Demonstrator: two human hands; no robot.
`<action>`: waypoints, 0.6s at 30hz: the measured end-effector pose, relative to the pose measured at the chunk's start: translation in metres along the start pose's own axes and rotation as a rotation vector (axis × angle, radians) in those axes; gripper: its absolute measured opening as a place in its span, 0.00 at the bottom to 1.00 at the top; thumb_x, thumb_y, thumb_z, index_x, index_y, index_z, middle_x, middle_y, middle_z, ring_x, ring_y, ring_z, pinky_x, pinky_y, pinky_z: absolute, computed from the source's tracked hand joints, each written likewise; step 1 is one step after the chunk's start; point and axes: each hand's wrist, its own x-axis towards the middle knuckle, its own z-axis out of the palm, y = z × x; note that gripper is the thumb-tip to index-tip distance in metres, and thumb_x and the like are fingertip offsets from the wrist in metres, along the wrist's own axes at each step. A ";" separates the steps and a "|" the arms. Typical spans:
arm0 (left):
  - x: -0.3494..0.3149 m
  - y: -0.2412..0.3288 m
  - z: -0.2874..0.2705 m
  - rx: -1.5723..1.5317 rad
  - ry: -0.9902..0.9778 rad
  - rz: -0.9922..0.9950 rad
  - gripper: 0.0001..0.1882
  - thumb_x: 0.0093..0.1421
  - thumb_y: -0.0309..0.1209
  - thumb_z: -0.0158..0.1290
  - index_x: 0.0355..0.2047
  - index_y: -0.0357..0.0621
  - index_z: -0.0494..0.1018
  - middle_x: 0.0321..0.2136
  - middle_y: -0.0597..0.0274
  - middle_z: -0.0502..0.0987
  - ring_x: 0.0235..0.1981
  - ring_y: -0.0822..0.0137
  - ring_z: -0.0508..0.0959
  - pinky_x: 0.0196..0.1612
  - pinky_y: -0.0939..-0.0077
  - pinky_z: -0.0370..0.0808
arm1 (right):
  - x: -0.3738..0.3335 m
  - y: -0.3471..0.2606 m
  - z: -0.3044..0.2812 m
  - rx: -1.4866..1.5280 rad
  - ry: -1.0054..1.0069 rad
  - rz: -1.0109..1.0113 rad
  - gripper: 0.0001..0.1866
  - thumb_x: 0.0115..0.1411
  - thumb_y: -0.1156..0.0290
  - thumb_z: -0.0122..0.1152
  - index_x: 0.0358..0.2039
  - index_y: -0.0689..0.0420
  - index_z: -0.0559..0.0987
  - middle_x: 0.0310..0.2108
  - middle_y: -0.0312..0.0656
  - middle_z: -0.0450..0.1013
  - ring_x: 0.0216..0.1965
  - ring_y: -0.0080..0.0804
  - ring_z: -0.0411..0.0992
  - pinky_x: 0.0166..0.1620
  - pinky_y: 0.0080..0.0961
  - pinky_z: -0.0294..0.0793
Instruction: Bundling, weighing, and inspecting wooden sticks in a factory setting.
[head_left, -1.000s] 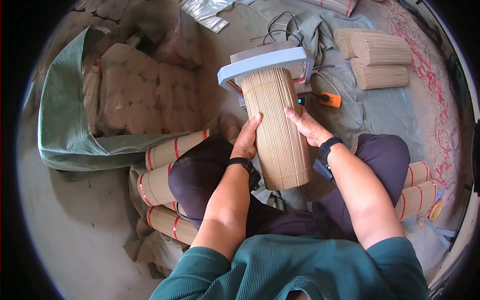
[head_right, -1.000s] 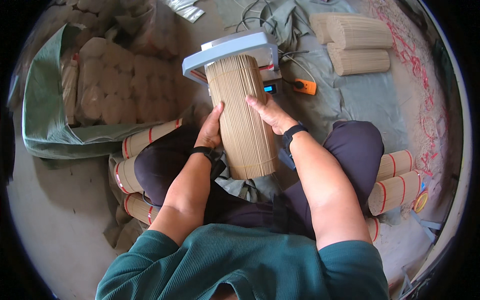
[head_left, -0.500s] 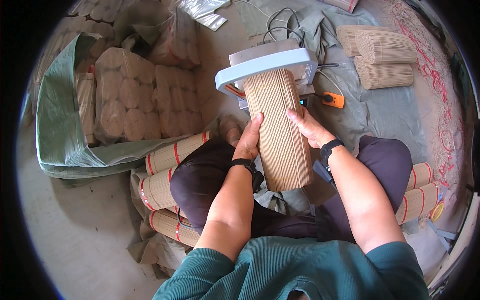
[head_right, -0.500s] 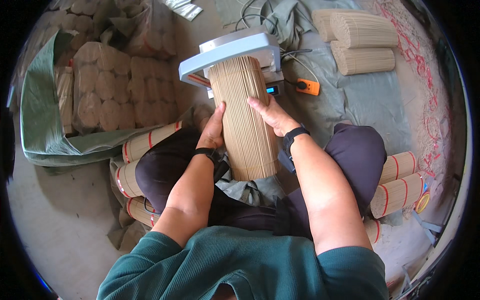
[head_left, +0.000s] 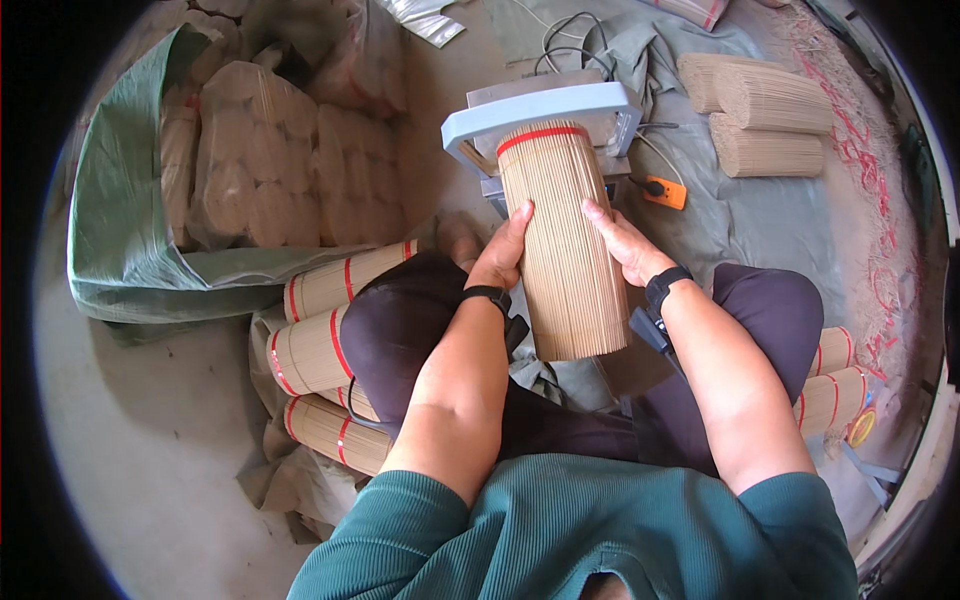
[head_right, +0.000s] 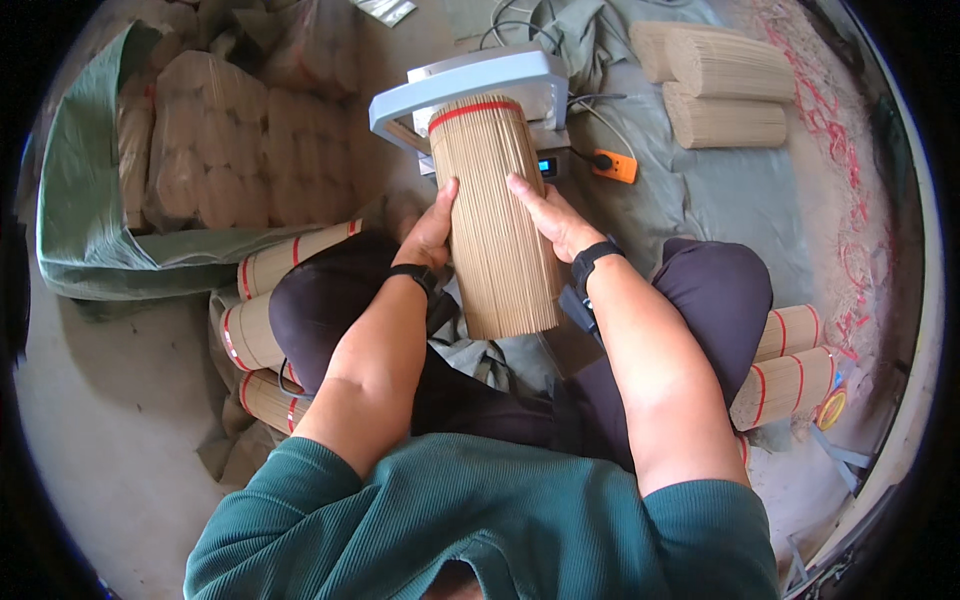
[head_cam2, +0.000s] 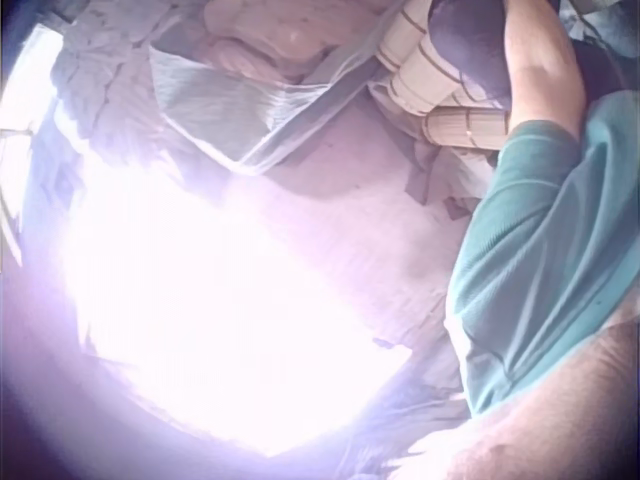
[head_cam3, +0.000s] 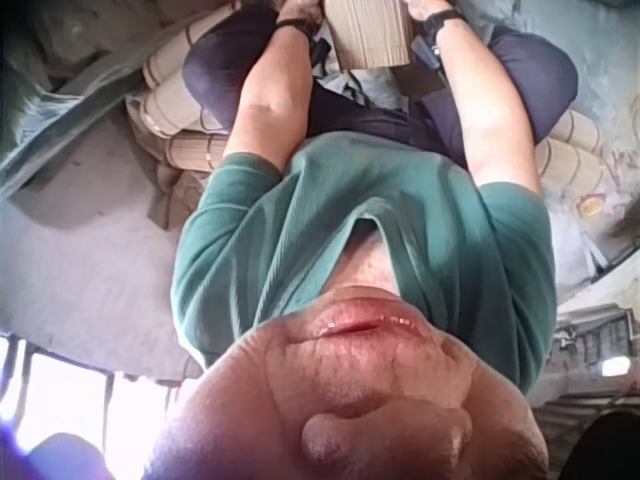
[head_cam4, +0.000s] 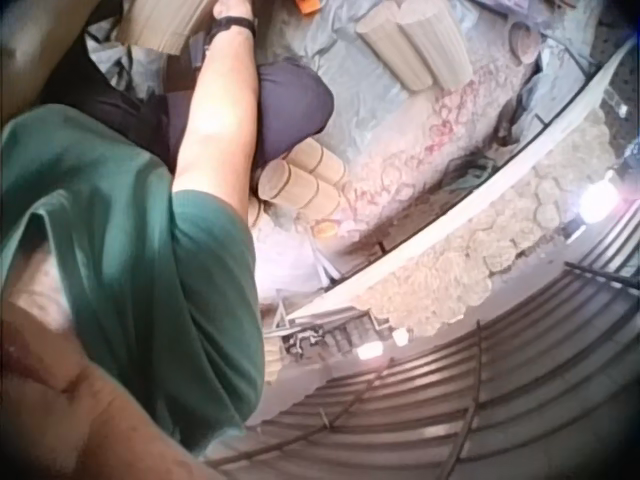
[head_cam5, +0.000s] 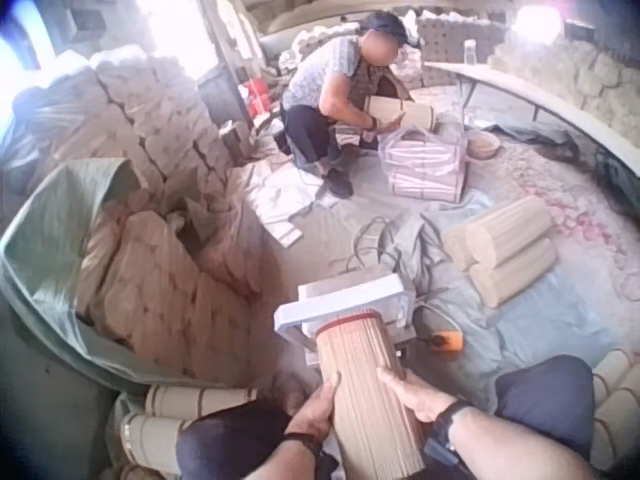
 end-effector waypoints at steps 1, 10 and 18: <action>0.002 -0.002 -0.001 -0.030 0.016 -0.024 0.50 0.48 0.64 0.55 0.58 0.36 0.60 0.55 0.55 0.68 0.55 0.62 0.68 0.59 0.70 0.61 | -0.003 0.003 -0.002 -0.005 0.005 0.000 0.51 0.51 0.36 0.58 0.60 0.65 0.57 0.56 0.49 0.63 0.57 0.35 0.61 0.58 0.33 0.62; -0.003 -0.007 0.010 -0.075 0.059 -0.012 0.46 0.53 0.63 0.51 0.58 0.35 0.61 0.54 0.52 0.69 0.55 0.60 0.68 0.58 0.69 0.63 | -0.032 0.031 -0.012 -0.111 -0.046 0.087 0.48 0.55 0.35 0.51 0.64 0.58 0.53 0.61 0.43 0.58 0.62 0.33 0.54 0.62 0.34 0.55; -0.037 -0.023 0.015 0.045 -0.072 -0.032 0.49 0.50 0.62 0.55 0.60 0.36 0.57 0.56 0.53 0.66 0.57 0.59 0.66 0.59 0.65 0.62 | -0.055 0.021 -0.008 -0.201 -0.030 0.025 0.57 0.47 0.35 0.61 0.64 0.59 0.47 0.61 0.50 0.56 0.62 0.38 0.54 0.62 0.35 0.55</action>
